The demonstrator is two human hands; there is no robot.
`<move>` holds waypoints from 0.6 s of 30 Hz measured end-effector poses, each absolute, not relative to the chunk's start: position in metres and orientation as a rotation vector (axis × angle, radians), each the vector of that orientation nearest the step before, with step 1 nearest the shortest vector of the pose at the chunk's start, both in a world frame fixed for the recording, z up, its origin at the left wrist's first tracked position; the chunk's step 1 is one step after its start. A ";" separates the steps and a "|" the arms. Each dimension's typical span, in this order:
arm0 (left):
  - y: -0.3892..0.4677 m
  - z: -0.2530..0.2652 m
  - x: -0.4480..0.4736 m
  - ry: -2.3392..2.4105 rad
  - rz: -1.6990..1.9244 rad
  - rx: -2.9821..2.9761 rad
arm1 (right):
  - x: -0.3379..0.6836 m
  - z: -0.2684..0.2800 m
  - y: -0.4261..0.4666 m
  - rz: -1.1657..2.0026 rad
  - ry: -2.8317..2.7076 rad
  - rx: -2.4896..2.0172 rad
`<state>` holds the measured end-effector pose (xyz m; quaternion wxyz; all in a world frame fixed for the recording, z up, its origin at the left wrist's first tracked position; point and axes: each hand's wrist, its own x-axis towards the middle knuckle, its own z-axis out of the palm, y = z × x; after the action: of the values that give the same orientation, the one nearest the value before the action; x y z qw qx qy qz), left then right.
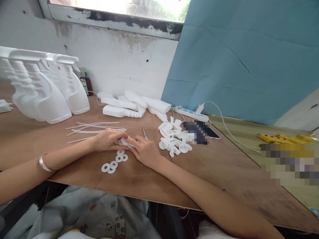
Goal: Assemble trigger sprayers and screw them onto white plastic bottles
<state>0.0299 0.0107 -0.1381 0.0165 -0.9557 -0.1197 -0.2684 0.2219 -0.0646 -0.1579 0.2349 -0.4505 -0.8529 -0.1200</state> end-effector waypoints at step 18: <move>0.013 -0.137 0.030 -0.280 -0.717 -2.977 | 0.218 -0.156 -0.067 -0.283 -2.294 -1.210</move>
<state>0.0298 0.0126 -0.1369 0.0333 -0.9676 -0.0911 -0.2332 0.2177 -0.0673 -0.1556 0.2633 -0.4476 -0.8482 -0.1045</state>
